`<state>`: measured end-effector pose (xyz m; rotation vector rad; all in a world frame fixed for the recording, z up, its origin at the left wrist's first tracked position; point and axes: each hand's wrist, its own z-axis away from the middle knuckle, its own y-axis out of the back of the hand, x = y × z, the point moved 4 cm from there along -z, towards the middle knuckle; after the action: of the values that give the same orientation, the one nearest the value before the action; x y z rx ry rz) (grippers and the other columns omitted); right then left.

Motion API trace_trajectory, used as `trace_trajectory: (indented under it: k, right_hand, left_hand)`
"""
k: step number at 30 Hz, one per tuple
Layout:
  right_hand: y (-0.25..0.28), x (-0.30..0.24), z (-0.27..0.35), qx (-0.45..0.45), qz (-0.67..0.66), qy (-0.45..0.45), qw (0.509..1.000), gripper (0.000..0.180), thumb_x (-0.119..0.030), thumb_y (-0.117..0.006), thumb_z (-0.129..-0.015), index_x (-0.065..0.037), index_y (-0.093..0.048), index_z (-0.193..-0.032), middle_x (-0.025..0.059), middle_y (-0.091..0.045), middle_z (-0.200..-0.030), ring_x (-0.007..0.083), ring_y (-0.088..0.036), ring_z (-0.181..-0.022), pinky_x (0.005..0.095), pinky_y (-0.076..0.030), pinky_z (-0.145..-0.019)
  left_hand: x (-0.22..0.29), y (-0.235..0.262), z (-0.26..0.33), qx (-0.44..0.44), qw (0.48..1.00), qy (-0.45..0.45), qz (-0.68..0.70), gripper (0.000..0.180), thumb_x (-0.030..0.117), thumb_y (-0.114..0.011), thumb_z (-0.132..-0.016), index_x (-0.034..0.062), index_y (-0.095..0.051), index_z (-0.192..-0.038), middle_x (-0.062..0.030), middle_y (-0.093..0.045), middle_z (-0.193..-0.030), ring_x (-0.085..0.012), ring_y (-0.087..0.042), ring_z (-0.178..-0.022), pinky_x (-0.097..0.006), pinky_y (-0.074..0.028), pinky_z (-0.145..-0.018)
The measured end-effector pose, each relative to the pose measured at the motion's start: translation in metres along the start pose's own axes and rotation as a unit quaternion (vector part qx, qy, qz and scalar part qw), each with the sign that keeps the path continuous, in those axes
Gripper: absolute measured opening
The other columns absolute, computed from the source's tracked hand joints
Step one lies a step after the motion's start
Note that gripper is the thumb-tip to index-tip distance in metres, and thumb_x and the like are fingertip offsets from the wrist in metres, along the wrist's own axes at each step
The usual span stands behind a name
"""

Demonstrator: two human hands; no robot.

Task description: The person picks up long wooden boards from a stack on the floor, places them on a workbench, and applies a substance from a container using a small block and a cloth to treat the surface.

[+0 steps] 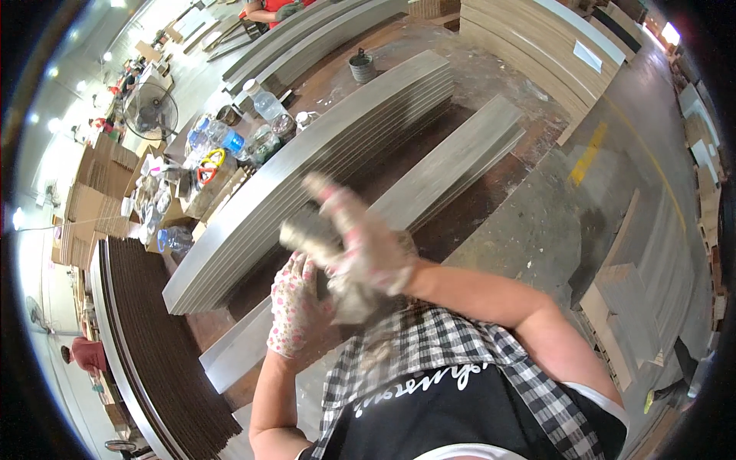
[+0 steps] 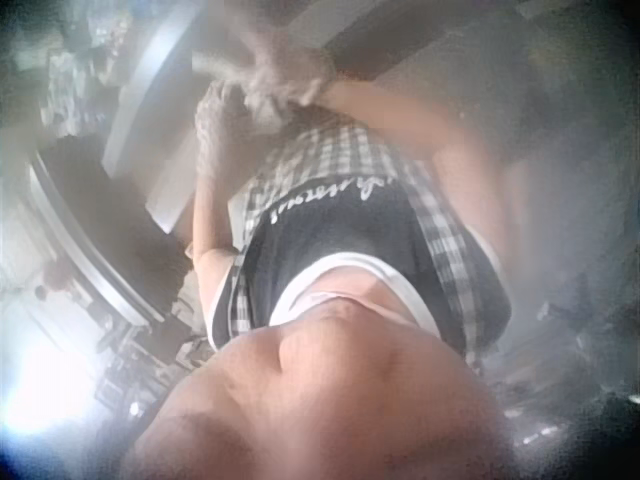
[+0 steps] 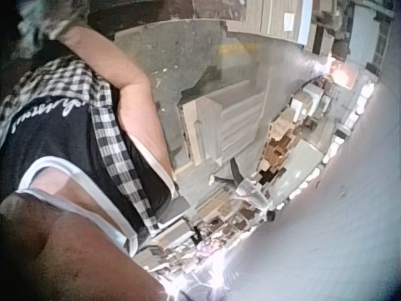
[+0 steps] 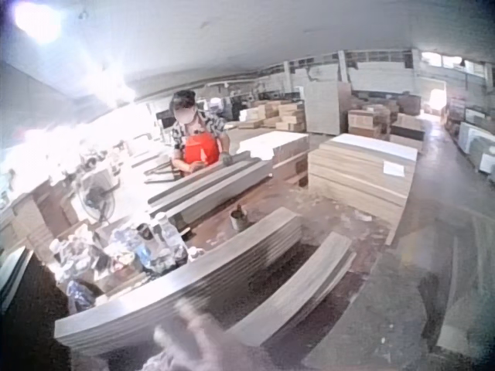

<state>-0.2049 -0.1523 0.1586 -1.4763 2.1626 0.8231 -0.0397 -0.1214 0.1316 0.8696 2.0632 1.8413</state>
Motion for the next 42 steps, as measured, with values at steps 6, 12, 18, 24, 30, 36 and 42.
trace_trajectory:
  k: [6, 12, 18, 24, 30, 36, 42]
  right_hand:
    - [0.052, 0.075, -0.009, -0.064, 0.058, -0.232, 0.969, 0.08, -0.04, -0.067, -0.092, -0.001, -0.029, -0.151, 0.0234, -0.055, -0.125, 0.0266, -0.062, -0.103, 0.0329, -0.054, -0.082]
    - [0.253, 0.211, -0.061, 0.122, 0.165, -0.384, 0.9, 0.082, -0.044, -0.075, -0.086, -0.006, -0.038, -0.148, 0.0146, -0.069, -0.092, 0.0165, -0.067, -0.064, 0.0289, -0.054, -0.051]
    - [0.349, 0.263, -0.041, 0.274, 0.303, -0.222, 0.885, 0.071, -0.037, -0.076, -0.087, -0.004, -0.046, -0.142, 0.0145, -0.067, -0.104, 0.0223, -0.065, -0.092, 0.0349, -0.052, -0.083]
    - [0.343, 0.199, -0.015, 0.336, 0.167, -0.143, 0.916, 0.056, -0.021, -0.073, -0.091, -0.007, -0.051, -0.141, 0.0041, -0.061, -0.101, 0.0123, -0.058, -0.09, 0.0272, -0.048, -0.08]
    - [0.341, 0.178, 0.008, 0.358, 0.089, -0.146, 0.918, 0.05, -0.013, -0.07, -0.093, -0.003, -0.051, -0.139, 0.0016, -0.061, -0.106, 0.0105, -0.057, -0.095, 0.0253, -0.047, -0.085]
    - [0.301, 0.138, -0.001, 0.325, 0.018, -0.13, 0.937, 0.046, -0.008, -0.065, -0.096, -0.004, -0.05, -0.139, 0.0007, -0.059, -0.109, 0.0096, -0.055, -0.099, 0.0249, -0.044, -0.091]
    - [0.234, 0.073, -0.025, 0.269, -0.031, -0.166, 0.948, 0.045, -0.007, -0.062, -0.096, -0.005, -0.051, -0.14, 0.0008, -0.058, -0.109, 0.0091, -0.054, -0.098, 0.0258, -0.046, -0.089]
  left_hand:
    - [0.002, 0.004, 0.001, 0.002, 0.999, 0.025, 0.038, 0.068, 0.028, -0.082, -0.071, -0.0041, -0.056, -0.126, -0.0219, -0.06, -0.126, -0.0386, -0.059, -0.115, -0.045, -0.048, -0.097]
    - [0.004, 0.01, -0.004, -0.008, 0.998, 0.031, 0.052, 0.068, 0.026, -0.083, -0.069, -0.0026, -0.057, -0.125, -0.0204, -0.061, -0.126, -0.0372, -0.06, -0.114, -0.044, -0.048, -0.098]
    - [-0.003, 0.017, -0.007, -0.064, 0.995, 0.067, -0.047, 0.075, 0.026, -0.086, -0.066, 0.0012, -0.053, -0.129, -0.0176, -0.061, -0.124, -0.0354, -0.06, -0.112, -0.044, -0.049, -0.094]
    - [0.0, 0.027, -0.002, 0.032, 0.991, 0.04, -0.126, 0.066, 0.029, -0.085, -0.068, 0.0056, -0.055, -0.121, -0.0122, -0.061, -0.112, -0.0302, -0.059, -0.102, -0.043, -0.047, -0.083]
    - [0.024, 0.025, 0.002, 0.026, 0.989, 0.101, -0.102, 0.049, 0.021, -0.081, -0.073, 0.0044, -0.057, -0.112, -0.0136, -0.06, -0.105, -0.0343, -0.057, -0.099, -0.045, -0.046, -0.083]
    - [0.03, 0.02, -0.005, 0.019, 0.997, 0.074, -0.027, 0.069, 0.022, -0.081, -0.073, 0.0035, -0.051, -0.132, -0.0174, -0.06, -0.12, -0.0373, -0.055, -0.114, -0.047, -0.042, -0.098]
    - [0.008, 0.009, -0.005, -0.002, 0.993, 0.113, 0.02, 0.077, 0.039, -0.084, -0.069, 0.0028, -0.054, -0.13, -0.0153, -0.062, -0.117, -0.0341, -0.058, -0.11, -0.045, -0.041, -0.095]
